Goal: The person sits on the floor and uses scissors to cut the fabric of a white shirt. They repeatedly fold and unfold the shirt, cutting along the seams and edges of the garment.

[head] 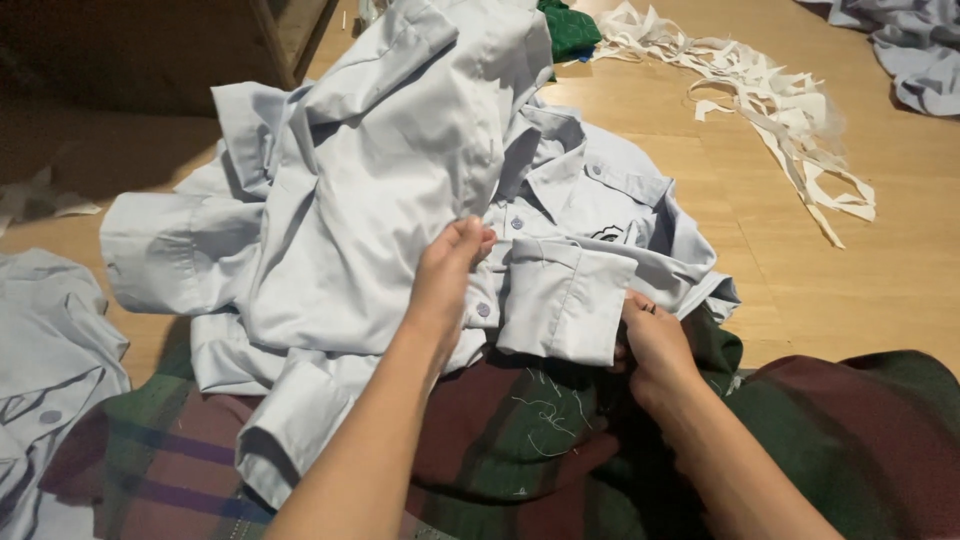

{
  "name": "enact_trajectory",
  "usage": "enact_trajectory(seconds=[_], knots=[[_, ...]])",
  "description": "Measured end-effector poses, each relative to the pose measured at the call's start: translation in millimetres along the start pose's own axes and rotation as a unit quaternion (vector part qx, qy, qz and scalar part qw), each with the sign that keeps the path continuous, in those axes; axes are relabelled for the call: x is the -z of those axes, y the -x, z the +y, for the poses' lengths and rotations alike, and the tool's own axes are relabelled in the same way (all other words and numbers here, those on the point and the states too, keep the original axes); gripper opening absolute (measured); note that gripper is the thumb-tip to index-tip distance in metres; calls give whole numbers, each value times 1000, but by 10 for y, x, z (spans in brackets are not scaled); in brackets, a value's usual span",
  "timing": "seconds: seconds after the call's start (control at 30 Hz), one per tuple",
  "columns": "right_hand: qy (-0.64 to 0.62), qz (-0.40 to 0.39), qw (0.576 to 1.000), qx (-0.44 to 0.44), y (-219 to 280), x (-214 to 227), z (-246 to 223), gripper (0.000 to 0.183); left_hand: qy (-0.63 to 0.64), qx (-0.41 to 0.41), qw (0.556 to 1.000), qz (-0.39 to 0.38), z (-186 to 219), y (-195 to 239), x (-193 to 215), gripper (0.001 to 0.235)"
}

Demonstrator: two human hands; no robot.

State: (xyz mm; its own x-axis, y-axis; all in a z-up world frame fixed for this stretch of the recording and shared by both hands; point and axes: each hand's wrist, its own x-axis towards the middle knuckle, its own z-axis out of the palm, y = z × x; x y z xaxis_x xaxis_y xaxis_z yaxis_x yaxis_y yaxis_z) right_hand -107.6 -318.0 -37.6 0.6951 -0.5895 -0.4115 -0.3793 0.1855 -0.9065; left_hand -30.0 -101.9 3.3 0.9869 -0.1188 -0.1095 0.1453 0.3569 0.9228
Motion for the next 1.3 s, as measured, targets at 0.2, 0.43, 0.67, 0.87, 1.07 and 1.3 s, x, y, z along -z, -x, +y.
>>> enact_trajectory(seconds=[0.2, 0.43, 0.67, 0.87, 1.07, 1.3], knots=[[-107, -55, 993, 4, 598, -133, -462, 38, -184, -46, 980, -60, -206, 50, 6, 13], [-48, -269, 962, 16, 844, -311, -720, 59, -357, -67, 918, -162, 254, 428, -148, 130], [171, 3, 964, 204, 296, 225, -315, 22, 269, 90, 945, 162, 133, -219, 336, 53], [243, 88, 956, 141, -55, 573, -151, 42, 351, 67, 926, 123, 345, -49, 274, 44], [430, 30, 895, 118, -311, 607, -144, 54, -30, 1, 984, 176, 375, 162, 8, 83], [340, 190, 886, 253, -442, 982, -244, 23, -653, -260, 689, 177, 266, 396, -114, 61]])
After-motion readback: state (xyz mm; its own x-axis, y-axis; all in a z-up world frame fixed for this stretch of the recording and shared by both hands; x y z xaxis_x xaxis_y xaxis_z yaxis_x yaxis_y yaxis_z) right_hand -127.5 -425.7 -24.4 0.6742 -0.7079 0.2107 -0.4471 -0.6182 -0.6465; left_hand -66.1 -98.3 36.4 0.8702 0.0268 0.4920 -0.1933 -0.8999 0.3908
